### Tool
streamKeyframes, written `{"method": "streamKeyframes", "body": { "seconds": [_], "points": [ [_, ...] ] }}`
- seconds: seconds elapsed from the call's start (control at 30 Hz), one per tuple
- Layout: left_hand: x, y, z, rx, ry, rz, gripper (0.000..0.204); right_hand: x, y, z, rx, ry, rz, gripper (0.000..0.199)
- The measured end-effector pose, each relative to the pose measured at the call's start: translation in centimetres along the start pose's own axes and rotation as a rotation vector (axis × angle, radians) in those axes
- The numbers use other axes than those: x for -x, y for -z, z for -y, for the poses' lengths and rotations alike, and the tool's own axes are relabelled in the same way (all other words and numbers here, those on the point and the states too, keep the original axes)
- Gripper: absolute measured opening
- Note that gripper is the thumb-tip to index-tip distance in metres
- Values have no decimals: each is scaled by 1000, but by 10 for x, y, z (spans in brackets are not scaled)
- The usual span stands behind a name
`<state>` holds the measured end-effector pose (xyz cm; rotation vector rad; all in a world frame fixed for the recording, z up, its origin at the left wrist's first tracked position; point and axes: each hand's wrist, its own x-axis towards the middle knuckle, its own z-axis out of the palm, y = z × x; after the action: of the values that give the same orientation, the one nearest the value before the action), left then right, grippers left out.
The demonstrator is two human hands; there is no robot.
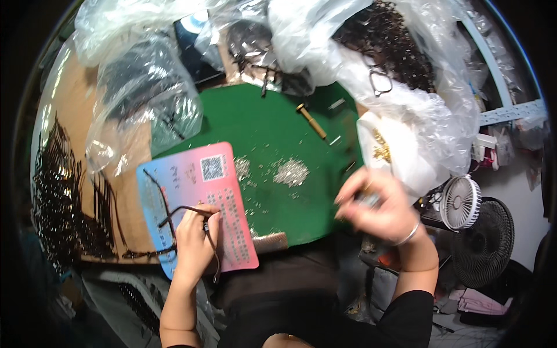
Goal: The person assembles eyeglasses by hand, picking up frames and small metal components from a green mat, inserting parts into the frame, and placing completed glasses aside. The person repeatedly handles frames and components, using a small tool to assist with assembly.
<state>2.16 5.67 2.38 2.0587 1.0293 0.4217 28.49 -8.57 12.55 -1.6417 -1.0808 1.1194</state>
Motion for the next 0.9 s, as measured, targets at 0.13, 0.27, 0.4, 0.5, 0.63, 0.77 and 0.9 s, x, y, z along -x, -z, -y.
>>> {"method": "streamKeyframes", "body": {
  "seconds": [0.13, 0.27, 0.4, 0.5, 0.63, 0.77, 0.9],
  "points": [
    [8, -8, 6, 186, 70, -12, 8, 16, -64, -44, -250, -75, 337, 13],
    [10, -15, -6, 508, 246, -168, 12, 11, -104, -75, -609, -402, 414, 9],
    [6, -40, -15, 524, 148, -133, 9, 3, -108, -71, -357, -450, 531, 11],
    [4, -43, -11, 476, 132, -113, 9, 7, -96, -82, 40, -17, 453, 21],
    [8, -47, -8, 475, 135, -170, 6, -8, -77, -50, 521, 90, 243, 37],
    [6, -46, -8, 306, -29, -152, 6, -14, -96, -54, 918, 118, 223, 50],
    [4, -44, -6, 157, -170, -129, 8, -11, -87, -57, 794, 147, 145, 50]
  ]
}}
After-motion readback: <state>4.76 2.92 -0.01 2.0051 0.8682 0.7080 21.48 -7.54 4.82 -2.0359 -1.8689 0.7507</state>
